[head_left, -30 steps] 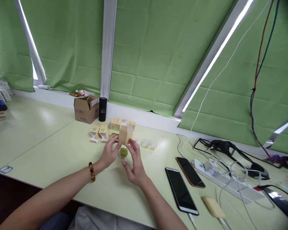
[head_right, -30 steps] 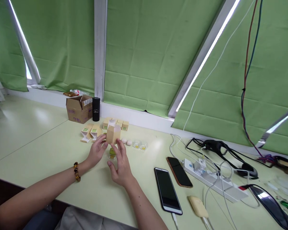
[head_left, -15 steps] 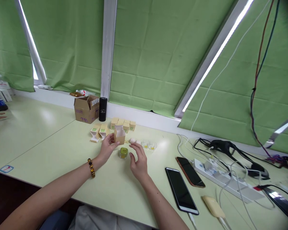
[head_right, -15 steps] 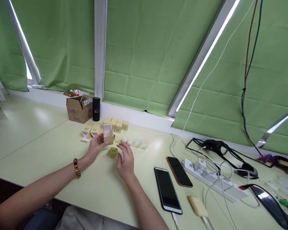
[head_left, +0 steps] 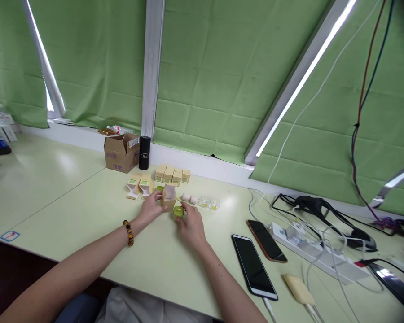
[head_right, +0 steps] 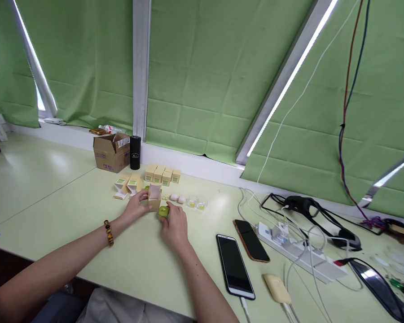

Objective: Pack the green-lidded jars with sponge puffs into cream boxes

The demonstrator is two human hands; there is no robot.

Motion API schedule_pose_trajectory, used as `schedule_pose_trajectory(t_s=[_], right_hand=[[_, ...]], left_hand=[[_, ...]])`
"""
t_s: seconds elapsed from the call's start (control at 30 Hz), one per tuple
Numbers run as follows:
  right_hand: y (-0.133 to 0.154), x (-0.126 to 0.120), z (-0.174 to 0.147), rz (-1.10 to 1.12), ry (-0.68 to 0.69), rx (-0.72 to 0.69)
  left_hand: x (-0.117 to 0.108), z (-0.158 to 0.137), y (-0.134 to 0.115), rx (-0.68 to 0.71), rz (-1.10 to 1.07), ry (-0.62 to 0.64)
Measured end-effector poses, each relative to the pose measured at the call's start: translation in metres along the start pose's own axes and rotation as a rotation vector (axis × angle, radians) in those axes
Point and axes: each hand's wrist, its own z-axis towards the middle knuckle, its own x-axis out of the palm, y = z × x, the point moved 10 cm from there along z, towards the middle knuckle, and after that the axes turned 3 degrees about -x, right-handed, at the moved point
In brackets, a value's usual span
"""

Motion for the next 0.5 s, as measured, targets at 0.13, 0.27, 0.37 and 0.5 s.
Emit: schedule_pose_trajectory(t_s=[0.13, 0.27, 0.37, 0.5], right_hand=[[-0.022, -0.009, 0.002, -0.054, -0.044, 0.08], [-0.037, -0.01, 0.002, -0.057, -0.065, 0.127], [-0.037, -0.012, 0.002, -0.041, -0.083, 0.118], [-0.034, -0.013, 0.001, -0.065, -0.059, 0.145]], left_hand=[[0.008, -0.007, -0.005, 0.039, 0.152, 0.081], [0.02, -0.016, -0.012, 0.1, 0.321, 0.156], [0.022, -0.024, -0.026, 0.188, 0.344, 0.143], [0.017, -0.035, -0.052, 0.296, 0.197, 0.085]])
